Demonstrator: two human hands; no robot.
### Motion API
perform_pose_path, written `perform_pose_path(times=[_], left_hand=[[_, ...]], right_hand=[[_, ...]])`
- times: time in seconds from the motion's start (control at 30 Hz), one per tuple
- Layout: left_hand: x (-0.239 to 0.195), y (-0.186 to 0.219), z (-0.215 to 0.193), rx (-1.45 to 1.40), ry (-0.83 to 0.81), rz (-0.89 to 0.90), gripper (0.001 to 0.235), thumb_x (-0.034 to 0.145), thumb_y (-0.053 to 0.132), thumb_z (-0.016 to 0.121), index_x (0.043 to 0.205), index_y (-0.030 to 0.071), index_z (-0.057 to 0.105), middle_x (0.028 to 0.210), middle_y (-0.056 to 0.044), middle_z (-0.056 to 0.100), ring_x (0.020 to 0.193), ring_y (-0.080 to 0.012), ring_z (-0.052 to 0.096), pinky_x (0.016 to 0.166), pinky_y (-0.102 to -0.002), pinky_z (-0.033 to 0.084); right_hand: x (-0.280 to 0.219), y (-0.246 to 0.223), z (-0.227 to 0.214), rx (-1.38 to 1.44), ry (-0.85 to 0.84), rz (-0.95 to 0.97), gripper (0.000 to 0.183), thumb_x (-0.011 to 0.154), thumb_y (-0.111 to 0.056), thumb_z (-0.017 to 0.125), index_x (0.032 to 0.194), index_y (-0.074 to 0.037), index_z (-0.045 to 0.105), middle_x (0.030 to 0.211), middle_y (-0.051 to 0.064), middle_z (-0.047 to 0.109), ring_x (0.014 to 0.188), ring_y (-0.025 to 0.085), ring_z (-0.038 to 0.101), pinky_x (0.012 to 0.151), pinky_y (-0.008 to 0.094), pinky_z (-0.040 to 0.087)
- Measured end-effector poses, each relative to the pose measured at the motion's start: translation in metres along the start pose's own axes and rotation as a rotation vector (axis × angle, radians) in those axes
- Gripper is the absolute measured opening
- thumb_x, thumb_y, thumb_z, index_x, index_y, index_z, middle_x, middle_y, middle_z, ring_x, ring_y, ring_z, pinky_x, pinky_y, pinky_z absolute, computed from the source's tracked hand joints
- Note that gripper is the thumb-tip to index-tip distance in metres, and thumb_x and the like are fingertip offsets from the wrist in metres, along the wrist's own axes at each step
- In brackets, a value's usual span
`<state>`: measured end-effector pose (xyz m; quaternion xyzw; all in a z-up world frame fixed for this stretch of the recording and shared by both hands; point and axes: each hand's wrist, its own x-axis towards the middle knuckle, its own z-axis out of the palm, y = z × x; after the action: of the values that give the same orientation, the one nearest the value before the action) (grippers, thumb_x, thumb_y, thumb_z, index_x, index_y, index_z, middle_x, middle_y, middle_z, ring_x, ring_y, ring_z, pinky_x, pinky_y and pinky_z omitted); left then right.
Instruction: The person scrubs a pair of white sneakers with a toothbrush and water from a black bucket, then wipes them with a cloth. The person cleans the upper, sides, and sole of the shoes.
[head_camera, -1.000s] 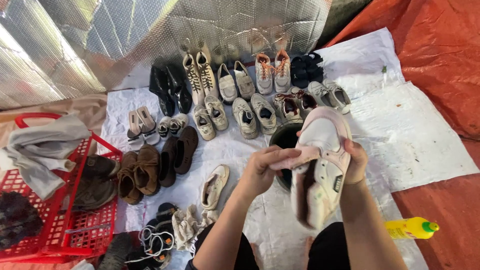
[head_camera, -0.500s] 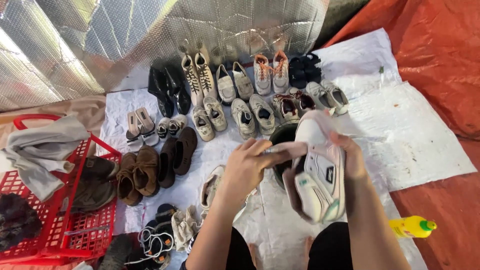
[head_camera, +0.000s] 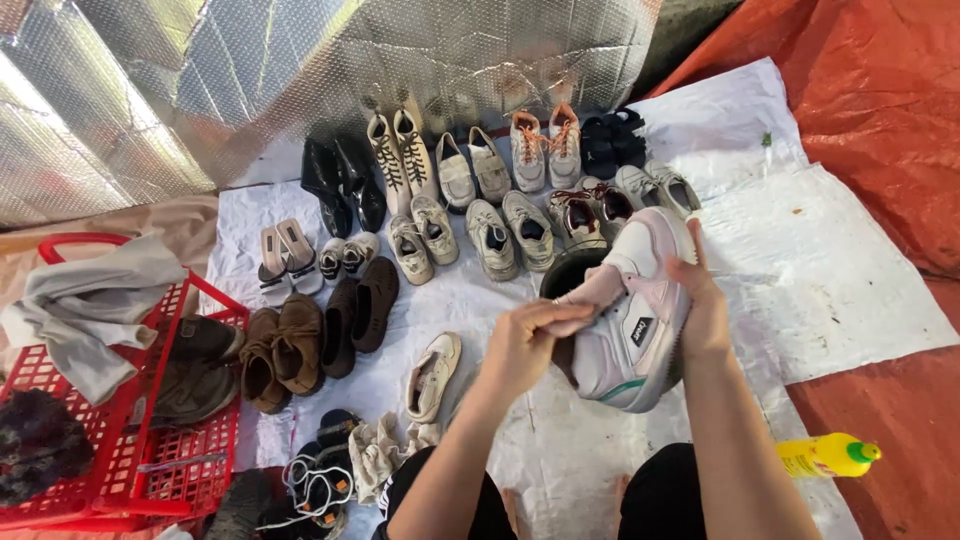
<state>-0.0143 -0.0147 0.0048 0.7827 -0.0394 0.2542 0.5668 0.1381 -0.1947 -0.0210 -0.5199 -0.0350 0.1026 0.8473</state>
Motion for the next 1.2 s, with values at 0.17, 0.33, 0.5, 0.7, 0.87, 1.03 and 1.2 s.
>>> perform_pose_path(times=[0.17, 0.33, 0.5, 0.7, 0.87, 1.03, 1.2], left_hand=[[0.013, -0.014, -0.009, 0.219, 0.052, 0.020, 0.040, 0.095, 0.002, 0.062, 0.104, 0.034, 0.085, 0.094, -0.001, 0.079, 0.087, -0.0346, 0.079, 0.076, -0.040, 0.064], [0.010, -0.032, 0.005, 0.658, 0.054, 0.089, 0.022, 0.093, 0.020, 0.070, 0.105, 0.035, 0.080, 0.103, 0.000, 0.072, 0.085, -0.0345, 0.074, 0.069, -0.048, 0.063], [0.002, -0.040, 0.017, 1.019, 0.002, 0.225, 0.021, 0.099, 0.041, 0.065, 0.116, 0.049, 0.075, 0.115, 0.007, 0.063, 0.097, -0.0254, 0.066, 0.072, -0.039, 0.057], [-0.002, -0.033, 0.009, 0.903, 0.005, 0.314, 0.026, 0.082, 0.024, 0.076, 0.105, 0.035, 0.078, 0.112, 0.009, 0.058, 0.114, -0.0234, 0.055, 0.088, -0.038, 0.041], [-0.007, -0.050, 0.020, 0.429, -0.047, 0.409, 0.011, 0.092, 0.028, 0.068, 0.099, 0.030, 0.075, 0.103, 0.012, 0.072, 0.129, -0.0221, 0.056, 0.105, -0.037, 0.030], [-0.019, -0.021, 0.007, 0.240, -0.286, 0.221, 0.046, 0.083, 0.004, 0.071, 0.126, 0.019, 0.061, 0.106, -0.004, 0.074, 0.126, -0.0283, 0.059, 0.113, -0.055, 0.023], [-0.009, 0.026, -0.001, 0.120, -0.251, 0.179, 0.076, 0.092, 0.009, 0.071, 0.161, 0.006, 0.040, 0.137, -0.024, 0.065, 0.127, -0.0492, 0.061, 0.116, -0.070, 0.013]], right_hand=[[0.010, 0.033, -0.013, 0.054, 0.049, 0.095, 0.083, 0.087, -0.032, 0.068, 0.165, -0.038, 0.042, 0.159, 0.015, 0.056, 0.129, 0.043, 0.067, 0.106, 0.058, 0.058], [-0.003, 0.006, 0.007, -0.036, 0.007, -0.069, 0.087, 0.092, -0.018, 0.063, 0.171, -0.029, 0.029, 0.164, 0.019, 0.052, 0.140, 0.041, 0.062, 0.112, 0.051, 0.057], [-0.003, 0.012, -0.006, -0.171, -0.001, -0.206, 0.091, 0.097, -0.014, 0.063, 0.173, -0.032, 0.017, 0.167, 0.031, 0.042, 0.147, 0.051, 0.050, 0.118, 0.059, 0.047], [0.033, 0.044, -0.043, -0.084, -0.008, -0.299, 0.084, 0.104, -0.010, 0.058, 0.173, -0.037, 0.017, 0.166, 0.027, 0.046, 0.150, 0.044, 0.050, 0.122, 0.050, 0.046], [0.005, 0.016, -0.010, -0.147, -0.118, -0.396, 0.083, 0.101, -0.016, 0.052, 0.174, -0.035, 0.016, 0.176, 0.024, 0.031, 0.157, 0.039, 0.040, 0.128, 0.052, 0.036], [-0.015, 0.004, 0.004, 0.005, -0.180, -0.389, 0.095, 0.093, -0.018, 0.055, 0.176, -0.032, 0.013, 0.170, 0.018, 0.043, 0.150, 0.030, 0.049, 0.126, 0.049, 0.043], [-0.017, -0.003, 0.013, 0.195, -0.209, -0.360, 0.118, 0.077, -0.028, 0.068, 0.180, -0.030, 0.010, 0.159, 0.016, 0.059, 0.139, 0.029, 0.064, 0.118, 0.049, 0.056]])
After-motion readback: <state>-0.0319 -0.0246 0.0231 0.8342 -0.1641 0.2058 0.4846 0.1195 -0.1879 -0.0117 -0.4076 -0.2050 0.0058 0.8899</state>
